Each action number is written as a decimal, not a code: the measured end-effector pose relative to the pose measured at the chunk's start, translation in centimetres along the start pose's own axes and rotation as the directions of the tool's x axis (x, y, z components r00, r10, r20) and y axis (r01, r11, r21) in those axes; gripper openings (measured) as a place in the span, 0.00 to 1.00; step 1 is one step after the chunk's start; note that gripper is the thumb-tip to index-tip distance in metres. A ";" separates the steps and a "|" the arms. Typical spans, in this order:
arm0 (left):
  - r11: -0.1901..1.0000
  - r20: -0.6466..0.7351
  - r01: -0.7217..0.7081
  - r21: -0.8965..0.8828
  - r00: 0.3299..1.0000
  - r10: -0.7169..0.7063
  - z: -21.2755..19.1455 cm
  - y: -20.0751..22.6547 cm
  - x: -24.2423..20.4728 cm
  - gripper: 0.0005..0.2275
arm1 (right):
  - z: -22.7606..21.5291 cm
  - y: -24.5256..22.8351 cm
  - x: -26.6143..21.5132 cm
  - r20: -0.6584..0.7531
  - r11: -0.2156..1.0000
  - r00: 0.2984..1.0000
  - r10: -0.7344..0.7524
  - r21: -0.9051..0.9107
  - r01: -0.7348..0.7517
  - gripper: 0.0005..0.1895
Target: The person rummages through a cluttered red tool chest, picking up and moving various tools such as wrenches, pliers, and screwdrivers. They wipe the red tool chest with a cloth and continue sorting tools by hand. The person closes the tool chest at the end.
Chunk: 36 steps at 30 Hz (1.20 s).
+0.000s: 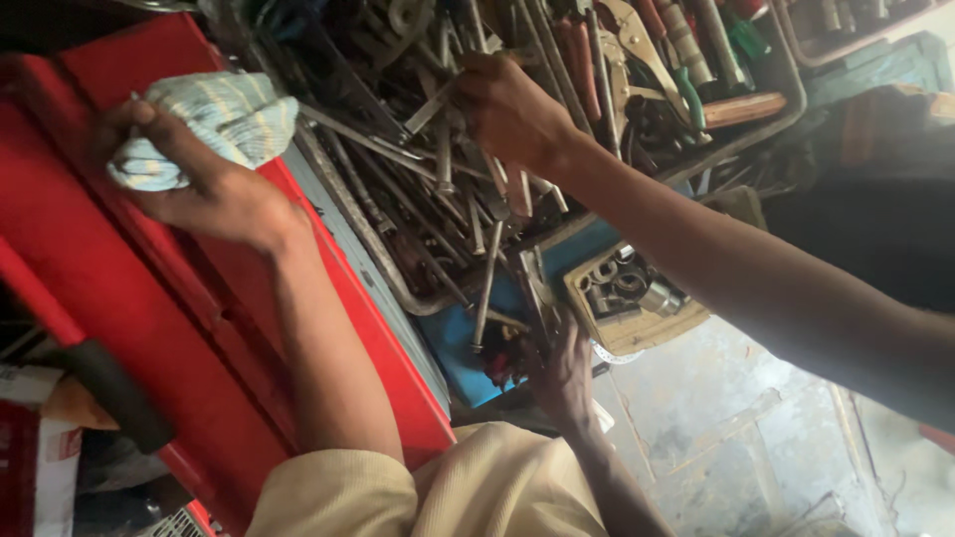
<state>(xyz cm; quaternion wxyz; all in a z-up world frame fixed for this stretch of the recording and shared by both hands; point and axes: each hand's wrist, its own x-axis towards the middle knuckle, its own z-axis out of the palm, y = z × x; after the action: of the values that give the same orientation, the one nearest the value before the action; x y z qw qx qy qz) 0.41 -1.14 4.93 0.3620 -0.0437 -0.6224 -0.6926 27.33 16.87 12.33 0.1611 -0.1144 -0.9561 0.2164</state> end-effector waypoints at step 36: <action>0.969 -0.092 0.245 0.019 0.966 -0.243 1.1 2.7 -0.5 0.10 | 21.0 23.2 28.5 0.094 0.953 0.972 0.217 -0.238 -0.190 0.33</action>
<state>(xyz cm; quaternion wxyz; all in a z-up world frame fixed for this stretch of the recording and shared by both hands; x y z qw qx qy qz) 1.86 0.12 7.18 0.3019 0.0697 -0.6169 -0.7235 -2.96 37.62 -8.71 0.0668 -0.2169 -0.9655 0.1275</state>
